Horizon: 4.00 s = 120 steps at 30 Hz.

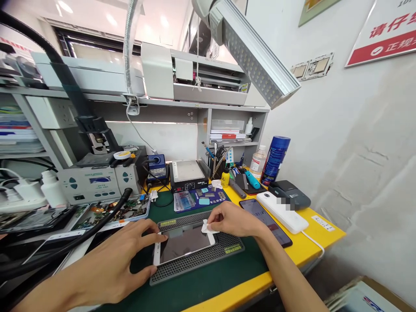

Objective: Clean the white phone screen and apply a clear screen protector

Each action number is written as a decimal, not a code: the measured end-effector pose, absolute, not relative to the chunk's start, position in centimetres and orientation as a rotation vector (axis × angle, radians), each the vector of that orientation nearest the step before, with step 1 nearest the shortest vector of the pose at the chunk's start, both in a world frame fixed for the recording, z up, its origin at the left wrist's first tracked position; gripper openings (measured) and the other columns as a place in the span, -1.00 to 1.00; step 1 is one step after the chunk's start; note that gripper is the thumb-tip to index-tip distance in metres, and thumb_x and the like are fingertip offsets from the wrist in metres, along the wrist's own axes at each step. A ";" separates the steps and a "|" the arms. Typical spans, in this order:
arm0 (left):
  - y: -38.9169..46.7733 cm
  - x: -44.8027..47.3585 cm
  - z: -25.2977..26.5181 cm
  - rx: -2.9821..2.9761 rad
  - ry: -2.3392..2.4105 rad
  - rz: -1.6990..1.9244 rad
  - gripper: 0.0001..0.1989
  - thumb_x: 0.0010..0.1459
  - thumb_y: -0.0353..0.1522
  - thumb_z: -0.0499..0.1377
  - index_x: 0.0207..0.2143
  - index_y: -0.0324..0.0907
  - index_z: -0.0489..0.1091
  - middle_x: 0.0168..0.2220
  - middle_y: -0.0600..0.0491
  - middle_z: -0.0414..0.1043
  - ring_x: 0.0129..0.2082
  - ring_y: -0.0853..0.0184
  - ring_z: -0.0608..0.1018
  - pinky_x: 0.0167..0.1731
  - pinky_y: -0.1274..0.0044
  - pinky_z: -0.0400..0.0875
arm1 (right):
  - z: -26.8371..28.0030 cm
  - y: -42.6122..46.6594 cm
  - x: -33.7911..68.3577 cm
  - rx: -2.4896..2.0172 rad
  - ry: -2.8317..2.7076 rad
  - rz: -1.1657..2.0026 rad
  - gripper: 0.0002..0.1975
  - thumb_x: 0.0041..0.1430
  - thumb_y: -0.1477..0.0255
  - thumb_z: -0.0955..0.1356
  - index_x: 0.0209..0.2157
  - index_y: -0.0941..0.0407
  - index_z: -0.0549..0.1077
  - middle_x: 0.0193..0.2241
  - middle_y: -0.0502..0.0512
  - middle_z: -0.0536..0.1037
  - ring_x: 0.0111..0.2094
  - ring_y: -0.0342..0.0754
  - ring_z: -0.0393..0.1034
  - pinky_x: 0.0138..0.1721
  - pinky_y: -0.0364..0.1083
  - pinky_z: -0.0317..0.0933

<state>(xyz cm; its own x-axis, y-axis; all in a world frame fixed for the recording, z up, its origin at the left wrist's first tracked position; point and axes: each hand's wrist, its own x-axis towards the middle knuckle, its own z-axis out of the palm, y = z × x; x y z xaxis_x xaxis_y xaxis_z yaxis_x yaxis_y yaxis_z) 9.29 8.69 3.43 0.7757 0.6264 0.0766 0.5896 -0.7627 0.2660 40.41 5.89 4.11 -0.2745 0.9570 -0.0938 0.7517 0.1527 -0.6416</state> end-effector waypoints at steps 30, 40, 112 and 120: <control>9.3 8.5 2.7 2.597 0.920 0.285 -0.22 0.04 -0.19 0.21 0.29 -0.08 0.03 0.13 -0.09 0.27 0.10 0.01 0.35 0.12 0.21 0.27 | 3.4 8.4 32.3 -1.642 -2.339 0.323 -0.88 0.08 0.50 0.30 -0.51 0.13 0.41 -0.62 0.01 0.47 -0.58 -0.14 0.26 -0.55 -0.17 -0.06; 9.4 8.4 2.7 2.612 0.912 0.317 -0.25 0.03 -0.17 0.22 0.25 -0.08 0.06 0.07 -0.08 0.32 0.03 0.03 0.40 0.03 0.25 0.33 | 3.5 9.1 29.5 -1.521 -2.470 0.280 -0.89 0.05 0.51 0.30 -0.51 0.13 0.43 -0.62 0.02 0.47 -0.57 -0.13 0.24 -0.56 -0.17 -0.09; 9.0 8.9 3.7 2.679 0.892 0.222 -0.60 0.04 -0.18 0.20 -0.05 -0.08 0.41 -0.07 -0.04 0.38 -0.03 0.08 0.44 -0.01 0.36 0.35 | 4.6 6.4 29.2 -1.198 -2.590 0.673 -0.80 0.01 0.62 0.29 -0.62 0.11 0.34 -0.69 -0.11 0.35 -0.63 -0.21 0.08 -0.51 -0.18 -0.04; 9.2 8.9 3.3 2.699 0.877 0.253 -0.56 0.07 -0.17 0.20 0.02 -0.08 0.40 -0.06 -0.04 0.39 -0.04 0.09 0.45 -0.01 0.36 0.35 | 5.0 6.1 29.6 -1.257 -2.578 0.778 -0.82 0.03 0.58 0.29 -0.58 0.10 0.25 -0.69 -0.15 0.30 -0.66 -0.24 0.05 -0.51 -0.21 0.01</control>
